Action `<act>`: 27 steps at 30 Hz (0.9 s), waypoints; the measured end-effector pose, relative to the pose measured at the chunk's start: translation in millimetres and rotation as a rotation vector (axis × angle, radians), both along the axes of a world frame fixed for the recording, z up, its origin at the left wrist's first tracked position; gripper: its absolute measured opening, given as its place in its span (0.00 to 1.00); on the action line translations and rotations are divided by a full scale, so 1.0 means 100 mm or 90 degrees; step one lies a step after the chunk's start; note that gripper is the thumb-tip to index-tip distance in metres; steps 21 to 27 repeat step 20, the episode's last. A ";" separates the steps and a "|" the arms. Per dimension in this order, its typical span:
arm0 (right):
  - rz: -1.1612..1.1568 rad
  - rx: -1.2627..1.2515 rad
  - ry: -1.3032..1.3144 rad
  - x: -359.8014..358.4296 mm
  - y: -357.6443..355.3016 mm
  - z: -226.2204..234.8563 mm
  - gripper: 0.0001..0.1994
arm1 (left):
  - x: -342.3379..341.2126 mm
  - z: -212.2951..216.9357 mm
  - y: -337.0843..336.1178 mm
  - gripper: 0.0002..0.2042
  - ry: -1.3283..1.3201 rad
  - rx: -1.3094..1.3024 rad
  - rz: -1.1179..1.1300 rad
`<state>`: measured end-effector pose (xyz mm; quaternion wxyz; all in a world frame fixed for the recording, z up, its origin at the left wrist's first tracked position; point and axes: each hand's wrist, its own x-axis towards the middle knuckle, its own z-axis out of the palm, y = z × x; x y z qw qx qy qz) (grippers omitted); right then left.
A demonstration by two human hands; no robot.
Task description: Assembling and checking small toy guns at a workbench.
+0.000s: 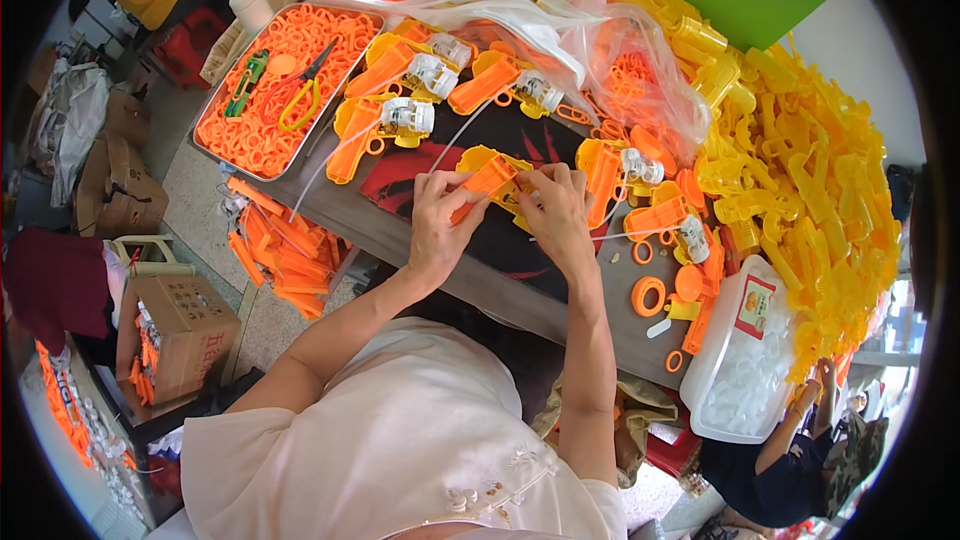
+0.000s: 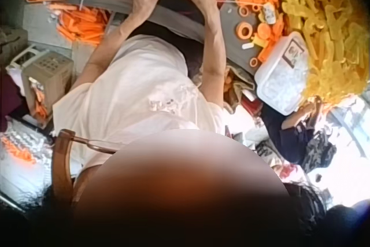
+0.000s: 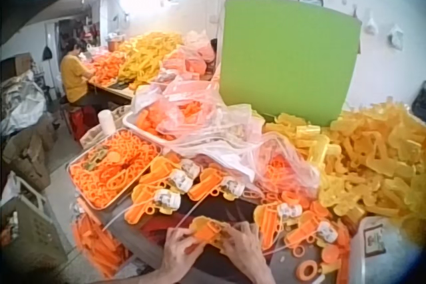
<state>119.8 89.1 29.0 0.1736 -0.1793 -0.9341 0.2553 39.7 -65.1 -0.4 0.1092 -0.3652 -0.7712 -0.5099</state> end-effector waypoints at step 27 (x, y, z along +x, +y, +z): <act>0.004 0.010 -0.010 0.00 -0.01 0.00 0.13 | 0.03 0.03 -0.01 0.07 0.022 -0.063 0.029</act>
